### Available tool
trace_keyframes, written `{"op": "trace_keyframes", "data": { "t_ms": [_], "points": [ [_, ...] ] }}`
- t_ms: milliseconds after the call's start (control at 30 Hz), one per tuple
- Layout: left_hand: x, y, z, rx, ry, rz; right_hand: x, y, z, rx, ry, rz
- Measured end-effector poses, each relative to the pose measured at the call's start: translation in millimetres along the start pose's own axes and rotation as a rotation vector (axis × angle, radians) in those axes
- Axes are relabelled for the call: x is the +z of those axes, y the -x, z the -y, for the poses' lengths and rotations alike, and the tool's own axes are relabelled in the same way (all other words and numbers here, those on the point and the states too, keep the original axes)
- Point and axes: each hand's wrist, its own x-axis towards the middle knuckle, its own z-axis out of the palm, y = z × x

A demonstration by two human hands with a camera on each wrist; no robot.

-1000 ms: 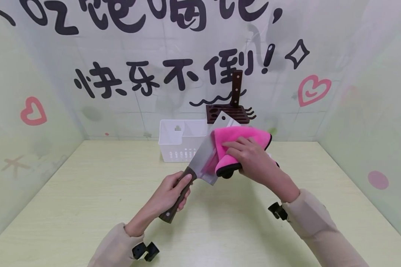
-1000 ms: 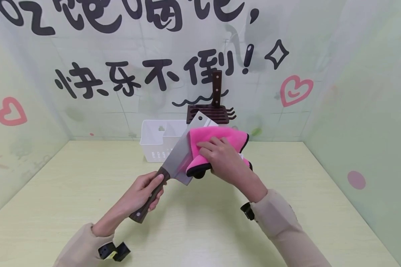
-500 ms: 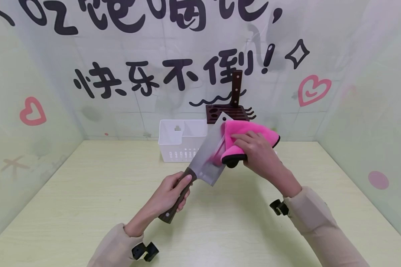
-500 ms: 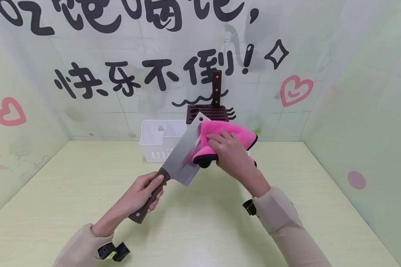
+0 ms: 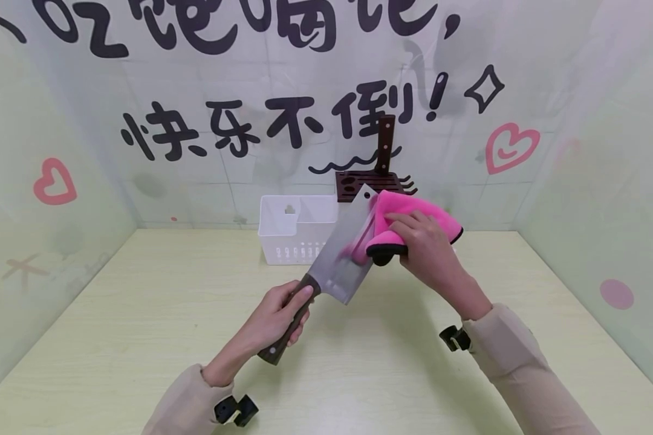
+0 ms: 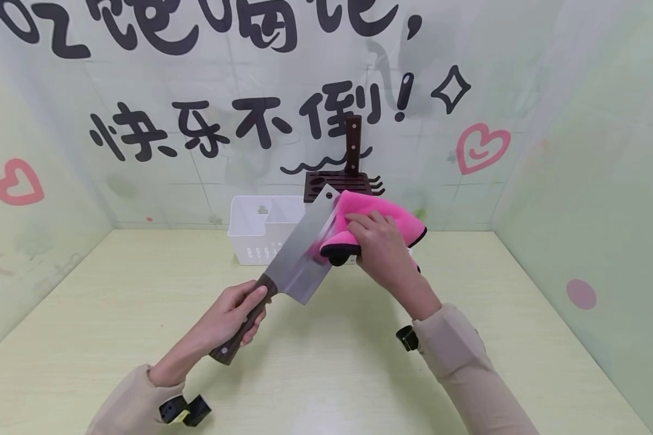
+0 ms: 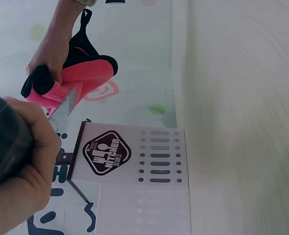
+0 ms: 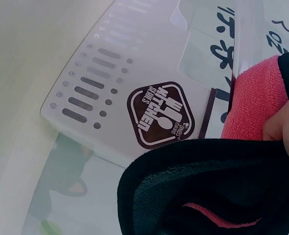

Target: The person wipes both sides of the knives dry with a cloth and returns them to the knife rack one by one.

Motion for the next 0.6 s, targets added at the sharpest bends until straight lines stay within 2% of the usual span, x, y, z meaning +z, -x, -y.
{"op": "trace_keyframes", "data": {
  "t_ms": [367, 600],
  "points": [
    [0.2, -0.2, 0.3, 0.002, -0.010, 0.005, 1.5, 2.9, 2.3, 0.000, 0.022, -0.002],
    [-0.1, -1.5, -0.6, -0.008, -0.015, -0.006, 1.6, 4.3, 7.9, -0.031, 0.047, 0.006]
  ]
}}
